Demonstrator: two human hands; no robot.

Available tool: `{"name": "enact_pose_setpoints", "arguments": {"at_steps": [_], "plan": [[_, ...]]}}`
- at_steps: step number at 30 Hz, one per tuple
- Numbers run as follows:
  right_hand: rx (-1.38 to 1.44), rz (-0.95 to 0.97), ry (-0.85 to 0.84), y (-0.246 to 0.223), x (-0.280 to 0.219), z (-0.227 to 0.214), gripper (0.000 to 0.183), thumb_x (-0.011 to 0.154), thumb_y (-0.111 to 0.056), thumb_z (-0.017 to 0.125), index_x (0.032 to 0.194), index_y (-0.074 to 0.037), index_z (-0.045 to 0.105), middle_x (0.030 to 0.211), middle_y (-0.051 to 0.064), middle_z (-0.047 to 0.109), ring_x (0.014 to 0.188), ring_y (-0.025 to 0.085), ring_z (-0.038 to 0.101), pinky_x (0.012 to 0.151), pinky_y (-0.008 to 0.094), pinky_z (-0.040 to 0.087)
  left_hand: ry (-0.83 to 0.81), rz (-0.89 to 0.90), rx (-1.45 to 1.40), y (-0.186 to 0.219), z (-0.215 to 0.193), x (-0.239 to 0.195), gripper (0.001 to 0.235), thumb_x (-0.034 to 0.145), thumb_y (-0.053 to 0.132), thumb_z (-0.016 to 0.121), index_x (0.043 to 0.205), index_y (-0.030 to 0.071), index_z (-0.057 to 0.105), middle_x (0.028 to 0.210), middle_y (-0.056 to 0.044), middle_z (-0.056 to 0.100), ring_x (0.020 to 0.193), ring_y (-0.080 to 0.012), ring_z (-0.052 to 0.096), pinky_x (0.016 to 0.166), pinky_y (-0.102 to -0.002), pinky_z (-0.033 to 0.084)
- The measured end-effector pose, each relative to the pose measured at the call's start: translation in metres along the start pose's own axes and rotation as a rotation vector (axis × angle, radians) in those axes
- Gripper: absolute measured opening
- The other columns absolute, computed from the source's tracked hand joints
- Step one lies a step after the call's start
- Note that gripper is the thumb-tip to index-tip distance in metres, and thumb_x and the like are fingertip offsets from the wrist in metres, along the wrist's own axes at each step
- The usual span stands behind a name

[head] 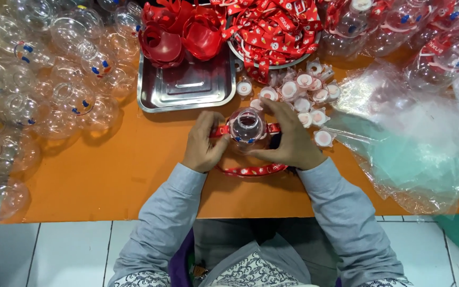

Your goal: Attaching red ribbons to plastic bottles and cleaning them with a cloth.

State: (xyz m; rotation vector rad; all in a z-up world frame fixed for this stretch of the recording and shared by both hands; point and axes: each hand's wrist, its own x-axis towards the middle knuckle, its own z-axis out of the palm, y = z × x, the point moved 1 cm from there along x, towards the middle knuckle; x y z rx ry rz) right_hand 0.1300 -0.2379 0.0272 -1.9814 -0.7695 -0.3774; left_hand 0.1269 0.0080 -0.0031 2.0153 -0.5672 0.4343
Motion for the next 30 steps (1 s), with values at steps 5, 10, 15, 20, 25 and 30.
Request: {"name": "enact_pose_setpoints", "arguments": {"at_steps": [5,10,15,20,25,30], "plan": [[0.032,0.067,-0.074,0.016,-0.006,-0.019,0.073,0.071,-0.030,0.088,0.133,-0.002,0.063,0.111,0.016,0.068,0.104,0.037,0.067,0.098,0.049,0.047,-0.029,0.055,0.065,0.025,0.000,0.014,0.094,0.069,0.066,0.082,0.134,0.005,0.054,0.120,-0.019,0.056,0.113,-0.0408,0.060,0.098,-0.050,0.047],[0.024,0.079,-0.115,0.017,-0.007,-0.011,0.051,0.072,-0.020,0.082,0.118,-0.001,0.069,0.095,0.016,0.068,0.092,0.039,0.070,0.085,0.047,0.052,-0.116,0.071,0.041,0.023,0.013,0.026,0.121,0.050,0.065,0.096,0.144,0.005,0.050,0.125,-0.020,0.062,0.120,-0.0381,0.059,0.106,-0.044,0.041],[0.062,0.197,-0.031,0.030,-0.019,-0.001,0.029,0.080,-0.007,0.070,0.109,-0.004,0.072,0.078,0.012,0.070,0.077,0.030,0.072,0.074,0.038,0.055,-0.180,-0.084,-0.131,0.012,0.024,0.026,0.088,0.057,0.046,0.099,0.128,0.006,0.064,0.117,-0.017,0.070,0.116,-0.0379,0.063,0.104,-0.045,0.045],[0.132,0.272,0.067,0.029,-0.017,-0.010,0.022,0.080,-0.006,0.070,0.102,-0.006,0.073,0.064,0.010,0.064,0.066,0.021,0.065,0.061,0.032,0.051,-0.124,-0.054,-0.135,0.012,0.027,0.025,0.088,0.057,0.046,0.100,0.127,0.008,0.064,0.119,-0.015,0.069,0.114,-0.0355,0.064,0.102,-0.045,0.049],[0.228,0.333,0.109,0.031,-0.013,-0.009,0.022,0.077,-0.002,0.069,0.097,-0.006,0.073,0.059,0.005,0.059,0.060,0.012,0.059,0.057,0.026,0.049,-0.077,0.002,-0.131,0.007,0.032,0.023,0.084,0.056,0.045,0.101,0.124,0.009,0.067,0.119,-0.014,0.069,0.112,-0.0347,0.066,0.100,-0.045,0.052],[0.140,0.228,0.091,0.030,-0.007,0.000,0.023,0.078,-0.004,0.074,0.100,-0.005,0.074,0.064,0.012,0.063,0.066,0.019,0.065,0.062,0.032,0.052,-0.049,0.021,-0.210,0.001,0.031,0.018,0.083,0.059,0.041,0.101,0.127,0.009,0.066,0.122,-0.015,0.069,0.116,-0.0355,0.065,0.102,-0.047,0.052]]}}
